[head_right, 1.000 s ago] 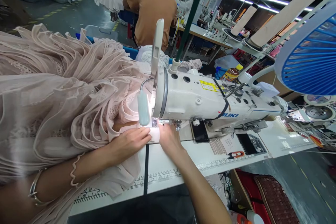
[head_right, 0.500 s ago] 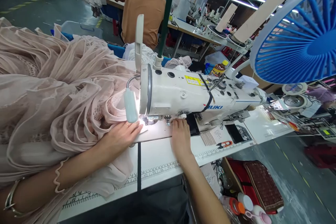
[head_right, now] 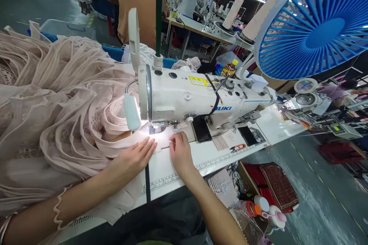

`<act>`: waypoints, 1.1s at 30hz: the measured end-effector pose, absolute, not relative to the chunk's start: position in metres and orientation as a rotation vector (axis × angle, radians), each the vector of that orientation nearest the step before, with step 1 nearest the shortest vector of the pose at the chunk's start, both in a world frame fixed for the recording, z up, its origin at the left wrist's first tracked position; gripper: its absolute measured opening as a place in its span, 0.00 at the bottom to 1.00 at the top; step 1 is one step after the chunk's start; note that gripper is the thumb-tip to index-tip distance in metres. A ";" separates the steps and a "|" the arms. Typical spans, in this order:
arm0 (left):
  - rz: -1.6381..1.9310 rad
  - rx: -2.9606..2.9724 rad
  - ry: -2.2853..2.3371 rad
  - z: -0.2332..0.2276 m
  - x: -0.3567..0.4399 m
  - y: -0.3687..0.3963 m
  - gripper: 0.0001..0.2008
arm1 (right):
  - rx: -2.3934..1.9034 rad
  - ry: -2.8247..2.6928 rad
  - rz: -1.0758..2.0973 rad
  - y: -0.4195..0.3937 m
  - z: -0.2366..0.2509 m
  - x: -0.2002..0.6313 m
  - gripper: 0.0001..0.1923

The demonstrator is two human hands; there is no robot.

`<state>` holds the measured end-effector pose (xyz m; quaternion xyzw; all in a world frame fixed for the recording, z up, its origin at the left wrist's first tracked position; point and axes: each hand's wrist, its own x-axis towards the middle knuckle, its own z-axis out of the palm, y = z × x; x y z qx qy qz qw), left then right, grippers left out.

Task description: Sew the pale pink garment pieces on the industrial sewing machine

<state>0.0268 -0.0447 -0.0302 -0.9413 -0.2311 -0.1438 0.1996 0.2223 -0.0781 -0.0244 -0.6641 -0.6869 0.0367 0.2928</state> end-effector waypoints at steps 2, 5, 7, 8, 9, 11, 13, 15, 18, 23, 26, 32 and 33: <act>-0.374 -2.603 -0.728 -0.027 0.024 -0.036 0.20 | -1.747 -1.808 0.268 -0.072 -0.023 0.219 0.07; -0.377 -2.578 -0.752 -0.026 0.021 -0.026 0.19 | -1.774 -1.924 0.174 -0.065 -0.022 0.214 0.08; -0.397 -2.582 -0.718 -0.027 0.022 -0.026 0.19 | -1.776 -2.050 -0.016 -0.063 -0.022 0.211 0.09; -0.404 -2.587 -0.697 -0.028 0.022 -0.027 0.19 | -1.765 -2.115 -0.107 -0.063 -0.022 0.209 0.11; -0.409 -2.591 -0.680 -0.029 0.023 -0.029 0.19 | -1.747 -2.175 -0.187 -0.063 -0.022 0.208 0.12; -0.411 -2.603 -0.662 -0.028 0.023 -0.033 0.19 | -1.712 -2.256 -0.314 -0.065 -0.022 0.206 0.12; -0.402 -2.613 -0.664 -0.027 0.023 -0.035 0.19 | -1.710 -2.278 -0.394 -0.065 -0.023 0.204 0.13; -0.370 -2.625 -0.678 -0.026 0.023 -0.036 0.19 | -1.735 -2.271 -0.446 -0.065 -0.024 0.204 0.13; -0.310 -2.644 -0.699 -0.025 0.022 -0.035 0.20 | -1.762 -2.257 -0.461 -0.065 -0.026 0.203 0.13; -0.242 -2.687 -0.742 -0.021 0.022 -0.036 0.22 | -1.882 -2.313 -0.463 -0.065 -0.020 0.199 0.14; -0.232 -2.691 -0.767 -0.019 0.022 -0.037 0.23 | -1.954 -2.330 -0.449 -0.059 -0.007 0.197 0.15; -0.285 -2.859 -0.806 -0.017 0.023 -0.031 0.20 | -2.249 -2.442 -0.029 -0.034 0.009 0.190 0.10; -0.320 -2.913 -0.838 -0.016 0.022 -0.028 0.19 | -2.235 -2.428 0.003 -0.032 0.008 0.187 0.09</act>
